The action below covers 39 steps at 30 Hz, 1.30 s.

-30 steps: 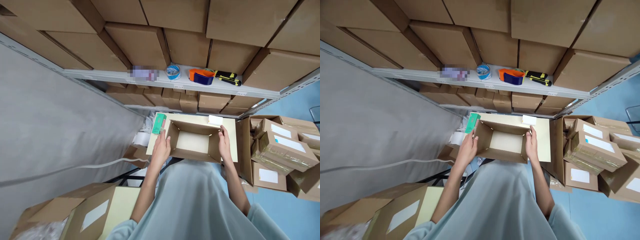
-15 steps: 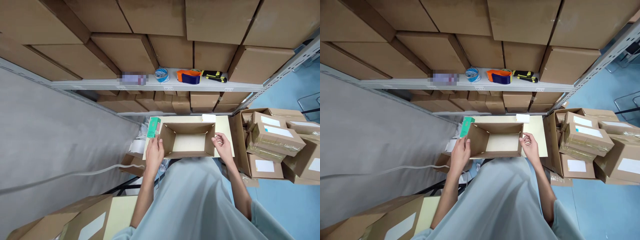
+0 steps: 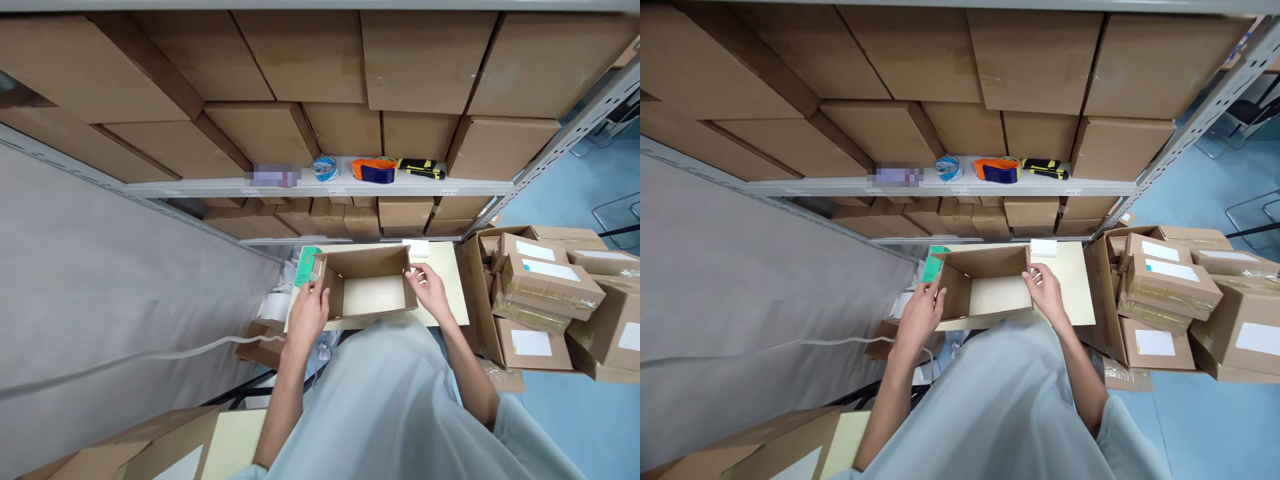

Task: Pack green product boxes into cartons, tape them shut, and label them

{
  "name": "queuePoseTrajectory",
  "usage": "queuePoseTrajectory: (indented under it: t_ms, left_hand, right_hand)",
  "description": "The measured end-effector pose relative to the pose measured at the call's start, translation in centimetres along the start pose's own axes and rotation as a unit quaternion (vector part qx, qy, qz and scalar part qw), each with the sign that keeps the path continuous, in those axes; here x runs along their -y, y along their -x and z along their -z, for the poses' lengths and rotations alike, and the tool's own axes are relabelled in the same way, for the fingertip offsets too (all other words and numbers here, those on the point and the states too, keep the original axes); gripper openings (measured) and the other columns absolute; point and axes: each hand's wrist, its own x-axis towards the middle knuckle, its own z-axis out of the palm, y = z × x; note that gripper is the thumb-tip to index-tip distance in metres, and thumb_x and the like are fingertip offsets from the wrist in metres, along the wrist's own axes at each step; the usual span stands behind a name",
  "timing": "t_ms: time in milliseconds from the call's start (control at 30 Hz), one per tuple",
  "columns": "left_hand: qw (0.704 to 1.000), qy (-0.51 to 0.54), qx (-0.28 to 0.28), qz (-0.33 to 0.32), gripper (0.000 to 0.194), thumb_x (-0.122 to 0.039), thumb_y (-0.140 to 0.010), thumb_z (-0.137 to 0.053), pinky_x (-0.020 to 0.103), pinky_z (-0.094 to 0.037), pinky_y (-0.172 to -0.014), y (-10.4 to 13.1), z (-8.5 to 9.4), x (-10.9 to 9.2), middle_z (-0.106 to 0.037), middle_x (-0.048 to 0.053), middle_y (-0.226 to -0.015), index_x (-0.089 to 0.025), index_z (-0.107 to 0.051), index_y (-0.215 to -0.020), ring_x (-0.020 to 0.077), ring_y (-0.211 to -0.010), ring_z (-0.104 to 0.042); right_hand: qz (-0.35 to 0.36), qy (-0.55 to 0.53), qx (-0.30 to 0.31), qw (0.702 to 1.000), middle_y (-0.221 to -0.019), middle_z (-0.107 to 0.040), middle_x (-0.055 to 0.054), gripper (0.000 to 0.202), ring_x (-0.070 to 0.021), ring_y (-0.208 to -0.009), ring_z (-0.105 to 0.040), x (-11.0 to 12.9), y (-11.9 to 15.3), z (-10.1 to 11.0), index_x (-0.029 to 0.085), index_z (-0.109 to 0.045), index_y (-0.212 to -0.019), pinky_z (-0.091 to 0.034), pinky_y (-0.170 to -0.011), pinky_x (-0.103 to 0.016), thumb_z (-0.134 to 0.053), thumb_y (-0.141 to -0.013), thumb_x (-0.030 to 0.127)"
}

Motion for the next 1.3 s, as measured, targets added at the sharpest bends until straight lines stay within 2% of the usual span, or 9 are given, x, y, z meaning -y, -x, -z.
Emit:
queuePoseTrajectory:
  t_ms: [200, 333, 500, 667, 767, 900, 1000, 1133, 1300]
  left_hand:
    - [0.999, 0.041, 0.027, -0.014, 0.062, -0.051, -0.103, -0.063, 0.042, -0.062, -0.091, -0.8, -0.3, 0.3, -0.070, 0.014, -0.137, -0.027, -0.061, -0.160, 0.0308, -0.101, -0.077]
    - [0.997, 0.056, 0.046, -0.037, 0.087, -0.065, -0.088, -0.081, 0.045, -0.063, -0.103, -0.8, -0.1, 0.1, -0.066, 0.015, -0.153, -0.026, -0.057, -0.163, 0.0370, -0.125, -0.075]
    - [0.994, 0.059, 0.064, -0.063, 0.094, -0.073, -0.085, -0.081, 0.050, -0.058, -0.116, -0.3, 0.3, -0.1, -0.065, 0.015, -0.159, -0.026, -0.057, -0.162, 0.0404, -0.140, -0.068]
    - [0.996, 0.078, 0.032, -0.034, 0.079, -0.071, -0.093, -0.073, 0.050, -0.057, -0.118, -1.0, 0.5, -0.8, -0.067, 0.014, -0.158, -0.026, -0.061, -0.157, 0.0386, -0.138, -0.070]
    - [0.994, 0.101, 0.035, -0.001, 0.067, -0.069, -0.101, -0.062, 0.049, -0.057, -0.117, -1.9, 0.4, -1.2, -0.071, 0.014, -0.153, -0.024, -0.067, -0.150, 0.0368, -0.134, -0.073]
    - [0.982, 0.149, 0.116, 0.002, 0.062, -0.073, -0.103, -0.055, 0.046, -0.056, -0.119, -2.6, 0.1, -0.9, -0.076, 0.012, -0.148, -0.026, -0.078, -0.136, 0.0352, -0.139, -0.072]
    - [0.970, 0.209, 0.127, 0.001, 0.062, -0.075, -0.104, -0.051, 0.047, -0.053, -0.123, -2.5, 0.0, -0.1, -0.077, 0.010, -0.148, -0.027, -0.082, -0.129, 0.0350, -0.142, -0.070]
    - [0.970, 0.236, 0.037, 0.050, 0.067, -0.072, -0.109, -0.042, 0.051, -0.054, -0.121, -2.4, 0.1, 0.2, -0.076, 0.013, -0.149, -0.024, -0.077, -0.140, 0.0371, -0.140, -0.070]
    - [0.969, 0.187, -0.157, 0.031, 0.071, -0.060, -0.113, -0.041, 0.054, -0.038, -0.135, -4.1, -1.6, -0.7, -0.053, 0.021, -0.172, -0.015, -0.049, -0.168, 0.0353, -0.161, -0.049]
  right_hand:
    - [-0.040, -0.117, 0.044, 0.991, -0.073, -0.051, 0.008, 0.052, -0.0133, -0.051, -0.047, -0.5, -1.8, -0.5, 0.025, -0.064, -0.118, -0.040, -0.044, -0.028, -0.071, -0.092, 0.069]
    - [-0.055, -0.144, 0.068, 0.986, -0.068, -0.049, 0.010, 0.056, -0.0132, -0.046, -0.048, -0.5, -2.4, 0.3, 0.026, -0.063, -0.118, -0.044, -0.040, -0.029, -0.075, -0.088, 0.072]
    - [-0.034, -0.113, 0.048, 0.992, -0.068, -0.050, 0.009, 0.053, -0.0148, -0.050, -0.050, 0.0, -2.6, -0.1, 0.026, -0.065, -0.117, -0.045, -0.042, -0.029, -0.072, -0.091, 0.072]
    - [-0.013, -0.017, 0.166, 0.986, -0.077, -0.065, 0.003, 0.058, -0.0177, -0.067, -0.062, -0.7, -2.5, -1.6, 0.022, -0.071, -0.127, -0.057, -0.066, -0.032, -0.077, -0.090, 0.067]
    - [-0.022, 0.024, 0.248, 0.968, -0.095, -0.078, -0.005, 0.057, -0.0220, -0.085, -0.072, -1.6, -2.9, -1.7, 0.021, -0.078, -0.122, -0.061, -0.083, -0.037, -0.075, -0.091, 0.069]
    - [-0.050, -0.048, 0.287, 0.955, -0.123, -0.083, -0.013, 0.064, -0.0268, -0.105, -0.079, -2.1, -3.3, -0.2, 0.021, -0.080, -0.124, -0.064, -0.101, -0.047, -0.063, -0.099, 0.078]
    - [-0.036, -0.105, 0.318, 0.941, -0.134, -0.081, -0.016, 0.072, -0.0311, -0.121, -0.080, -2.4, -3.2, 1.6, 0.023, -0.078, -0.134, -0.062, -0.112, -0.054, -0.065, -0.096, 0.084]
    - [-0.021, -0.113, 0.328, 0.938, -0.135, -0.080, -0.018, 0.087, -0.0345, -0.120, -0.079, -3.6, -2.2, 2.6, 0.024, -0.076, -0.136, -0.064, -0.105, -0.053, -0.088, -0.075, 0.085]
    - [-0.019, 0.022, 0.098, 0.995, -0.100, -0.078, -0.010, 0.076, -0.0229, -0.077, -0.069, -5.1, -1.2, 1.1, 0.020, -0.076, -0.124, -0.063, -0.083, -0.043, -0.073, -0.087, 0.087]
